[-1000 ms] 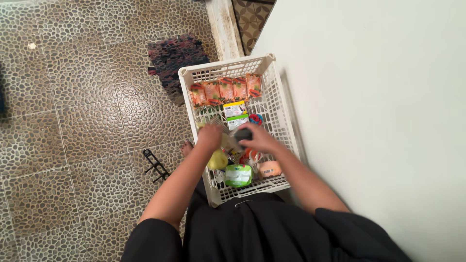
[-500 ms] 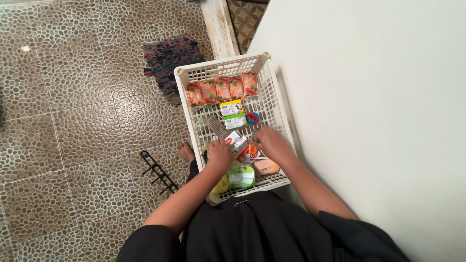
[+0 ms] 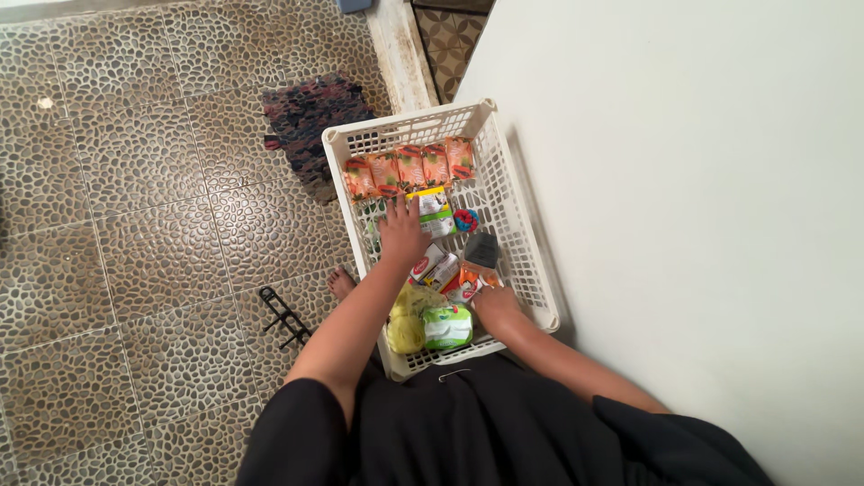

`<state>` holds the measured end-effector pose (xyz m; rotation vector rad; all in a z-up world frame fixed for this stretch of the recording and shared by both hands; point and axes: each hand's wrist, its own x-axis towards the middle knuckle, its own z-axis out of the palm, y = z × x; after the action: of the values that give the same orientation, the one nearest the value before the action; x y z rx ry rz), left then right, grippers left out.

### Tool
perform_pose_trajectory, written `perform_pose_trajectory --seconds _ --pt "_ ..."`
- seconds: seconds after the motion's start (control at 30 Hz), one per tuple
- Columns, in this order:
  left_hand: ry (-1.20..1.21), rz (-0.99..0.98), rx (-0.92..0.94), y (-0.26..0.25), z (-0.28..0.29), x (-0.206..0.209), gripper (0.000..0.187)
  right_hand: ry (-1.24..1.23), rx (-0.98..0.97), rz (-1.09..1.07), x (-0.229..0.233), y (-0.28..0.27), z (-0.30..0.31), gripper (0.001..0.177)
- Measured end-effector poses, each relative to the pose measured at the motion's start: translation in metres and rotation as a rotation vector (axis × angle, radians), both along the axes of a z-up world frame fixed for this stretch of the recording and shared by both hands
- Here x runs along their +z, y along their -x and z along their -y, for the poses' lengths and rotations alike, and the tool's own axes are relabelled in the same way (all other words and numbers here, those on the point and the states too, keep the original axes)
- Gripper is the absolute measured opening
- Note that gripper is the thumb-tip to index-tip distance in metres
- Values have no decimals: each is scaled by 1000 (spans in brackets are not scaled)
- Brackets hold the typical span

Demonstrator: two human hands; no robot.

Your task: The person sorts various household items, including packages and small containers, into a white plastic basket by hand.

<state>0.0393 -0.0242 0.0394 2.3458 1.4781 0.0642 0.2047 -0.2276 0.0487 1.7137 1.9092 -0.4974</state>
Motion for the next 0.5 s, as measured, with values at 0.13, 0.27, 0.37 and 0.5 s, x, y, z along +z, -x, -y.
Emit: perform_pose_trajectory --seconds 0.13,0.27,0.37,0.5 --pt "127 -55 -58 -7 -4 -4 93 -114 -1 -18 14 -3 -2 25" --pt "167 7 -23 -4 -6 -6 91 -209 -6 -139 26 -18 -6 27" --pt "180 23 -1 1 -7 -11 83 -231 0 -208 35 -18 -9 24" --pt "140 50 23 3 -8 -20 70 -99 -11 -242 68 -8 -21 30"
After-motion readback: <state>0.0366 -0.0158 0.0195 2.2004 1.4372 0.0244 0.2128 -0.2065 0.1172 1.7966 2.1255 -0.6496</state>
